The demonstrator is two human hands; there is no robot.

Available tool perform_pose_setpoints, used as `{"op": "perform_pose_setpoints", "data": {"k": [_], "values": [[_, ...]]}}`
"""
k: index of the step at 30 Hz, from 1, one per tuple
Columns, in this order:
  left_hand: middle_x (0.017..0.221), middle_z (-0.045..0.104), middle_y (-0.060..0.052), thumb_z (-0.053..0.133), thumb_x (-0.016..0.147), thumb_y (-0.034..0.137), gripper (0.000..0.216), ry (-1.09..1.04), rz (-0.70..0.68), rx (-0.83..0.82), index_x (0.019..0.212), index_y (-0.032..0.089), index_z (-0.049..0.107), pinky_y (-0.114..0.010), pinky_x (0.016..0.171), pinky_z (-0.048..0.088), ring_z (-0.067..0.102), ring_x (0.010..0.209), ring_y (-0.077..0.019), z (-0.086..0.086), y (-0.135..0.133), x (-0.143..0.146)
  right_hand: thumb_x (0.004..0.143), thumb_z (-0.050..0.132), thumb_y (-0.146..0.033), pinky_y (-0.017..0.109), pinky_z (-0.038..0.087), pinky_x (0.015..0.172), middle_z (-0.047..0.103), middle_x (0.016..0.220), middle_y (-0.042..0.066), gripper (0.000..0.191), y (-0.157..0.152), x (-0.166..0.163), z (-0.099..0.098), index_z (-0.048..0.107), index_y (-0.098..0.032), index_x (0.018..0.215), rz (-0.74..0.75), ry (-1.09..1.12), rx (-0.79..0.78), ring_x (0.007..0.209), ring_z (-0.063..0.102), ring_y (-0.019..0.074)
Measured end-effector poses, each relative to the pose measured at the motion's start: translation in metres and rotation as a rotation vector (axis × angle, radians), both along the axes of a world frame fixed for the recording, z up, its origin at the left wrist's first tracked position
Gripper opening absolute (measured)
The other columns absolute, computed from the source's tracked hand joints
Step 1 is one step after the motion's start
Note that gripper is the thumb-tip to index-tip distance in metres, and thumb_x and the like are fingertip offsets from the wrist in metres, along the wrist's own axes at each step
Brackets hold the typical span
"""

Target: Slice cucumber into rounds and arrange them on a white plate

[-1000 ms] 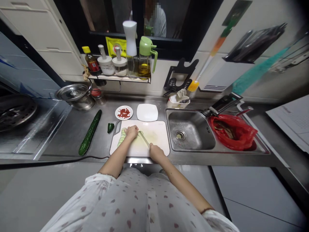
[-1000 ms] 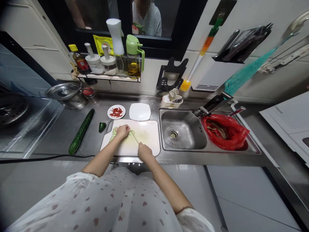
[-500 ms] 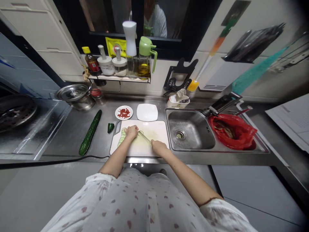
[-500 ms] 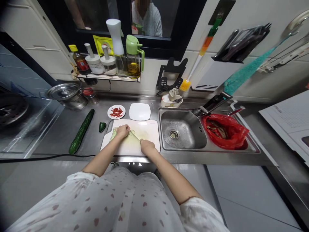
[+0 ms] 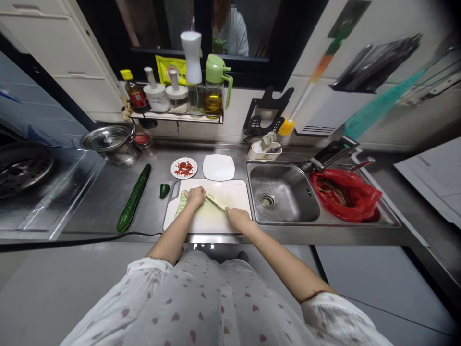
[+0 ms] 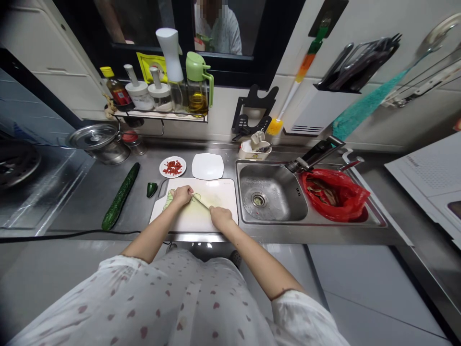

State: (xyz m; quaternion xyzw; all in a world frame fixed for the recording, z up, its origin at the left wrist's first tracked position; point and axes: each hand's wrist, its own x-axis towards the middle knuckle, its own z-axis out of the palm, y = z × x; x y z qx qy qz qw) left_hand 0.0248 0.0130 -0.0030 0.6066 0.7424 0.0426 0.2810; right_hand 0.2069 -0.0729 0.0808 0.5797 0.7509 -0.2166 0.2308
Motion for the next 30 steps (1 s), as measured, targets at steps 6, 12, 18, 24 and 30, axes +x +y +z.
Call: {"op": "perform_pose_setpoints", "data": {"k": [6,12,18,24,30], "values": [[0.095,0.072,-0.005,0.056,0.077,0.022,0.014,-0.001,0.005,0.001,0.085,0.027,0.067,-0.041,0.092,0.029,0.057,0.105,-0.0256,-0.002,0.001,-0.001,0.093,0.033,-0.008,0.034,0.046,0.085,0.068,0.109,0.016,0.037,0.0,0.003,-0.01,0.053,-0.017,0.122,-0.006,0.002,0.029,0.109,0.063,0.0224],[0.096,0.072,-0.004,0.057,0.077,0.021,0.014,-0.009,0.004,0.001,0.086,0.027,0.067,-0.042,0.093,0.029,0.057,0.106,-0.0253,-0.005,0.001,-0.001,0.093,0.032,-0.008,0.035,0.047,0.084,0.068,0.108,0.017,0.035,-0.003,0.005,-0.01,0.053,-0.016,0.12,0.01,-0.002,0.041,0.106,0.064,0.0235],[0.099,0.072,-0.005,0.057,0.076,0.022,0.014,-0.008,0.001,-0.004,0.086,0.027,0.067,-0.042,0.093,0.029,0.057,0.104,-0.0253,-0.003,0.002,-0.001,0.092,0.034,-0.007,0.034,0.048,0.082,0.068,0.108,0.017,0.035,-0.006,0.005,-0.006,0.053,-0.016,0.12,0.002,0.011,0.027,0.106,0.064,0.0239],[0.099,0.072,-0.004,0.059,0.077,0.022,0.012,-0.006,-0.006,-0.011,0.086,0.027,0.066,-0.042,0.093,0.028,0.056,0.106,-0.0259,-0.003,0.001,-0.001,0.088,0.037,-0.004,0.033,0.047,0.081,0.067,0.108,0.017,0.038,-0.015,0.011,-0.006,0.052,-0.016,0.12,-0.02,0.015,-0.005,0.106,0.064,0.0247],[0.098,0.071,-0.007,0.054,0.081,0.022,0.015,0.034,-0.029,0.006,0.09,0.025,0.066,-0.044,0.094,0.027,0.054,0.107,-0.0275,-0.002,-0.002,0.003,0.088,0.041,-0.009,0.034,0.047,0.08,0.068,0.106,0.018,0.034,-0.031,0.025,-0.009,0.053,-0.017,0.119,-0.048,0.024,-0.011,0.104,0.065,0.0256]]}}
